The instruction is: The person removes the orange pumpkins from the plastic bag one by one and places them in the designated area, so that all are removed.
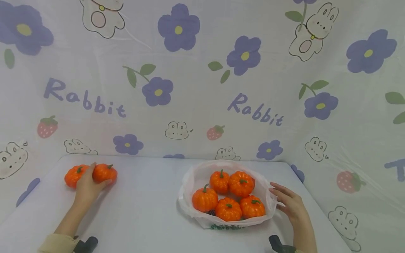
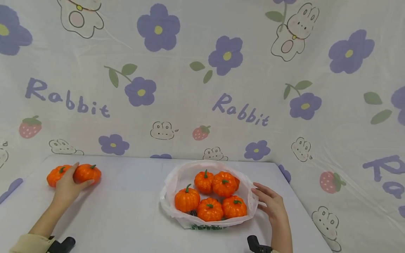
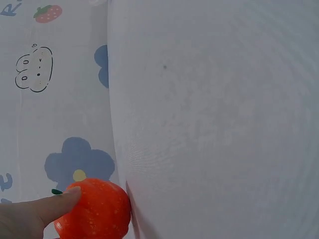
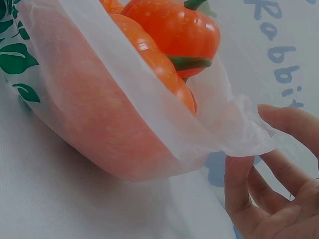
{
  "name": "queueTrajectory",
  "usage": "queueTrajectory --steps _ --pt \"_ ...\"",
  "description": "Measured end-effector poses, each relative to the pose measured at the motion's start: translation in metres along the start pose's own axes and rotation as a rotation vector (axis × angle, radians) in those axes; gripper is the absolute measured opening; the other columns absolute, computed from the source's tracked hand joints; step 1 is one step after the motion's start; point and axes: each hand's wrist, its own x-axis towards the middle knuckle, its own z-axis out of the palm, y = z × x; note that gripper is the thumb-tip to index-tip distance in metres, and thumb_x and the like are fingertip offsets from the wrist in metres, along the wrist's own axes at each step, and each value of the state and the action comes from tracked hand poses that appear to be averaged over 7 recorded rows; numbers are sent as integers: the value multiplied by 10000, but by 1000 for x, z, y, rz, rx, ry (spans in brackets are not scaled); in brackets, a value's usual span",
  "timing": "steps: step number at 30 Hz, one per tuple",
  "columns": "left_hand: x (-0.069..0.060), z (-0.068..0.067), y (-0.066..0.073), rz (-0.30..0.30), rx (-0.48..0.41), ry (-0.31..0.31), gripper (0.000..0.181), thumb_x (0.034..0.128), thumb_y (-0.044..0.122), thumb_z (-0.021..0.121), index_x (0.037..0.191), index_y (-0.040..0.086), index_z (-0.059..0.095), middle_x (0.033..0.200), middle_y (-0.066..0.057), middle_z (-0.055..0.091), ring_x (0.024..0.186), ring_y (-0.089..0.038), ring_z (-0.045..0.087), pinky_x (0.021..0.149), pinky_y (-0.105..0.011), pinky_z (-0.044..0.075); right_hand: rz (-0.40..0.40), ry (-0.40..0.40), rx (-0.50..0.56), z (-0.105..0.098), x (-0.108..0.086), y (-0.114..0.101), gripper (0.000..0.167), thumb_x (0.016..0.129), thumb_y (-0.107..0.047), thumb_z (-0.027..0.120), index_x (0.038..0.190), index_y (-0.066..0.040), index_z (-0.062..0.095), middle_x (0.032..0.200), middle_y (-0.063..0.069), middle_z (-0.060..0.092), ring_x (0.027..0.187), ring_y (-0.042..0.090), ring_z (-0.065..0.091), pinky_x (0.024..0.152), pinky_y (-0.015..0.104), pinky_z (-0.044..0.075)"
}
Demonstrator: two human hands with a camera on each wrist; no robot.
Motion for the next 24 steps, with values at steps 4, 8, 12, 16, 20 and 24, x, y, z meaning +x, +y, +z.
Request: queueTrajectory --steps 4,8,12,16,20,24 --pt "0 -1 1 -1 -18 23 839 885 59 671 1521 -66 139 1529 -363 230 1387 -560 246 1114 -691 249 -7 1 -1 0 0 0 693 875 -429 706 1452 -130 467 1524 102 408 1235 262 477 1141 534 388" --pt "-1 -1 2 6 -27 51 798 901 46 647 1524 -53 158 1529 -353 248 1389 -551 258 1114 -683 257 -10 1 -3 1 0 0 686 870 -439 709 1445 -142 480 1530 115 400 1235 267 473 1146 535 383" --pt "1 -1 2 14 8 61 757 906 34 635 1508 -75 189 1507 -363 276 1372 -558 278 1101 -685 274 -1 0 2 2 -1 -1 675 880 -436 698 1451 -156 472 1573 148 321 1277 298 422 1160 559 352" --pt "3 -1 1 9 27 54 747 902 40 639 1499 -84 208 1490 -374 293 1366 -559 285 1099 -685 282 9 9 15 4 0 -1 678 885 -426 696 1459 -152 461 1581 151 305 1289 306 404 1165 565 339" --pt "4 -1 -1 4 21 45 759 885 25 646 1495 -91 209 1483 -381 296 1363 -564 287 1095 -690 286 13 10 19 4 0 -1 689 881 -425 700 1462 -148 455 1584 155 298 1311 320 388 1165 570 327" --pt "5 -2 -3 1 9 44 769 871 -9 639 1497 -93 199 1491 -379 284 1367 -561 283 1094 -687 290 6 10 12 5 -1 -2 692 890 -426 689 1468 -136 442 1583 158 300 1329 328 381 1161 568 332"
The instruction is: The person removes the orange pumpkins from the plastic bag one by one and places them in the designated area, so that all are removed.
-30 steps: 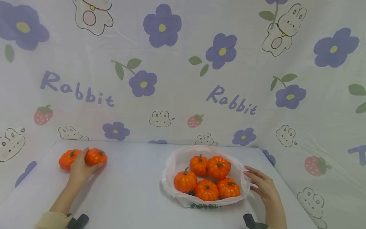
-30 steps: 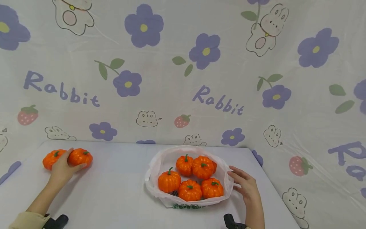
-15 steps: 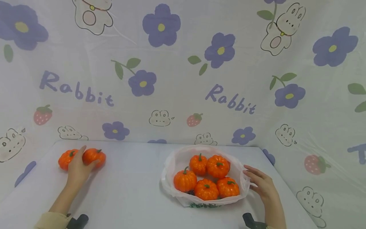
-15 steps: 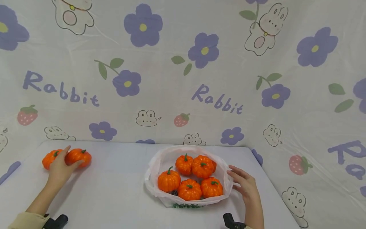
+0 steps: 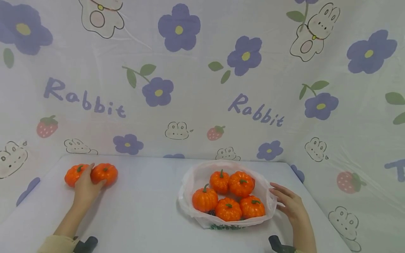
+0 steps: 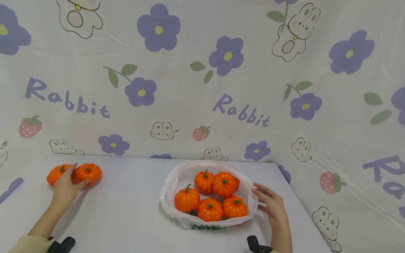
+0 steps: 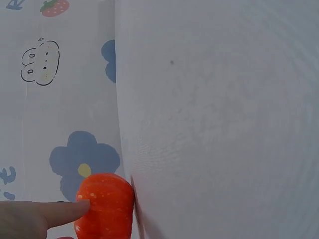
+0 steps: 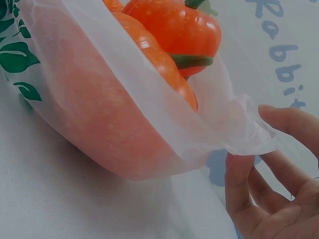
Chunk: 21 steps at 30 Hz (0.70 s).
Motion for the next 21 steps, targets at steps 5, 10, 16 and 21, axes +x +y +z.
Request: queueTrajectory --steps 5,10,16,21 --pt "0 -1 1 -9 14 -16 774 889 29 640 1503 -87 184 1491 -379 283 1367 -555 285 1093 -680 300 -12 -3 -9 0 0 2 694 894 -437 679 1471 -137 437 1580 156 303 1315 317 395 1160 566 337" --pt "1 -1 8 -21 9 -16 817 912 103 642 1533 -40 131 1507 -371 262 1374 -554 276 1085 -685 304 -11 -4 -8 0 0 3 700 895 -442 677 1475 -140 429 1582 154 300 1317 321 394 1160 566 337" --pt "-2 1 21 11 -35 1 819 921 113 648 1546 -5 132 1552 -328 229 1419 -528 226 1114 -685 266 -9 -5 -7 0 -1 4 701 905 -431 668 1486 -137 410 1590 153 286 1350 338 359 1166 570 317" --pt "-6 4 33 18 -63 -25 823 927 164 655 1556 34 140 1571 -290 233 1435 -504 227 1122 -668 280 -13 -2 6 1 -3 5 681 903 -415 675 1476 -141 429 1587 148 292 1343 328 365 1170 565 320"
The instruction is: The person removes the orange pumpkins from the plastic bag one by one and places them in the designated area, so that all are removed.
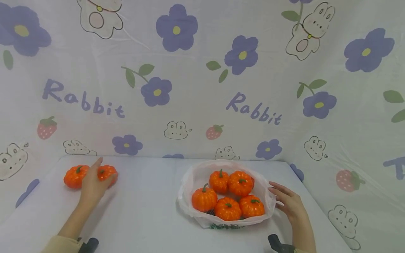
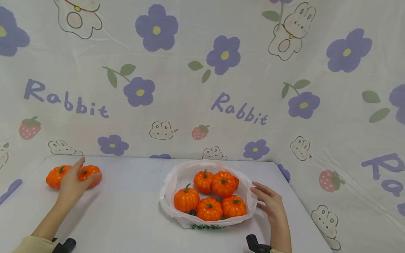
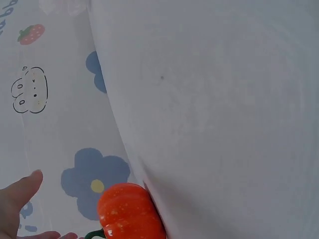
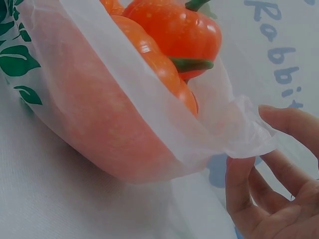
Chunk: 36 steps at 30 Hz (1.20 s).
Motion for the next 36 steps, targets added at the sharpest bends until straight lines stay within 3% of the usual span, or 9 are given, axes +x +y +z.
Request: queueTrajectory --steps 6,12,22,27,36 --pt "-3 6 10 22 3 -23 867 921 299 677 1561 56 145 1589 -263 216 1444 -485 234 1118 -652 302 -8 -2 5 0 -2 0 666 900 -418 679 1465 -152 449 1586 148 291 1340 328 362 1165 568 323" --pt "-6 11 22 64 32 -13 872 890 304 715 1546 37 206 1562 -261 292 1425 -479 281 1138 -640 288 -13 2 0 0 -1 0 686 898 -411 684 1475 -140 431 1590 154 291 1365 344 342 1166 575 314" --pt "-11 24 43 108 -71 -137 879 899 355 697 1561 87 186 1600 -189 265 1453 -428 282 1147 -580 325 -14 2 16 0 -2 0 642 898 -392 689 1452 -153 469 1585 150 295 1363 347 340 1167 578 320" --pt "-13 34 49 95 -94 -189 897 895 390 693 1565 97 173 1608 -183 248 1463 -419 269 1135 -561 346 -8 0 15 0 -2 0 660 900 -391 687 1464 -148 448 1587 154 292 1374 355 330 1170 580 307" --pt "-18 55 57 103 -81 -216 874 882 400 706 1550 94 233 1597 -181 281 1454 -413 297 1139 -530 354 -7 7 15 0 -2 0 666 895 -400 690 1463 -147 451 1584 148 300 1357 334 355 1166 575 317"
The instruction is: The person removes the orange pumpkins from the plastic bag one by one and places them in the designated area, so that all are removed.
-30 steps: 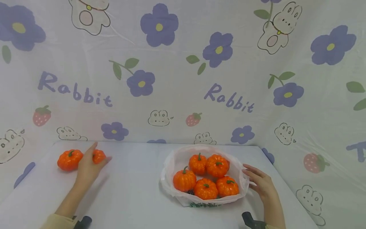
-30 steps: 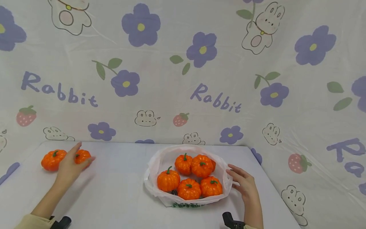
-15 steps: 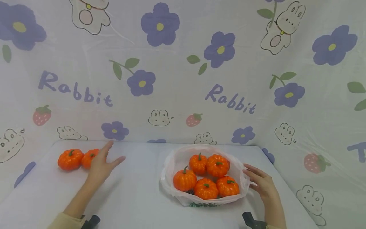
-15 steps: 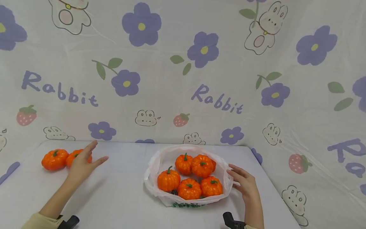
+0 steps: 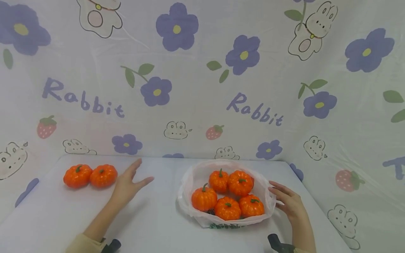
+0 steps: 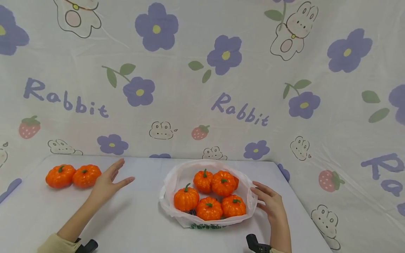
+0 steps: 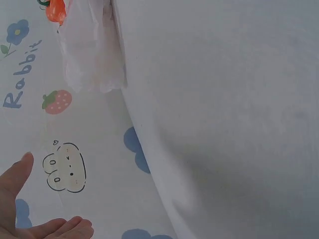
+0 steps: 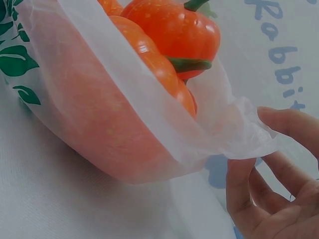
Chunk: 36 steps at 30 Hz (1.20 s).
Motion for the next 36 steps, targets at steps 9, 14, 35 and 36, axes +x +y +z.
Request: queueTrajectory --steps 9,14,35,36 --pt "3 25 3 17 -4 -18 874 864 401 725 1546 119 258 1605 -150 279 1462 -382 303 1147 -514 350 4 1 -10 0 1 1 688 896 -410 686 1476 -141 429 1587 146 295 1347 328 368 1168 576 315" --pt "4 36 9 30 -9 -24 876 851 395 741 1542 126 274 1603 -133 294 1465 -361 310 1146 -507 357 1 5 -8 0 0 1 678 896 -413 686 1470 -148 440 1587 140 298 1332 318 380 1168 572 323" --pt "-1 89 35 58 -72 -82 840 817 310 786 1516 155 348 1578 -76 365 1456 -302 358 1103 -493 419 -29 -1 -19 -1 -1 3 652 879 -427 702 1436 -159 494 1477 57 455 1172 201 508 1147 533 382" --pt "-1 92 37 54 -74 -84 838 814 308 789 1515 165 352 1576 -71 370 1453 -302 363 1098 -496 425 -31 -2 -21 -1 -1 3 658 882 -427 699 1441 -154 486 1486 66 448 1189 212 503 1148 536 379"
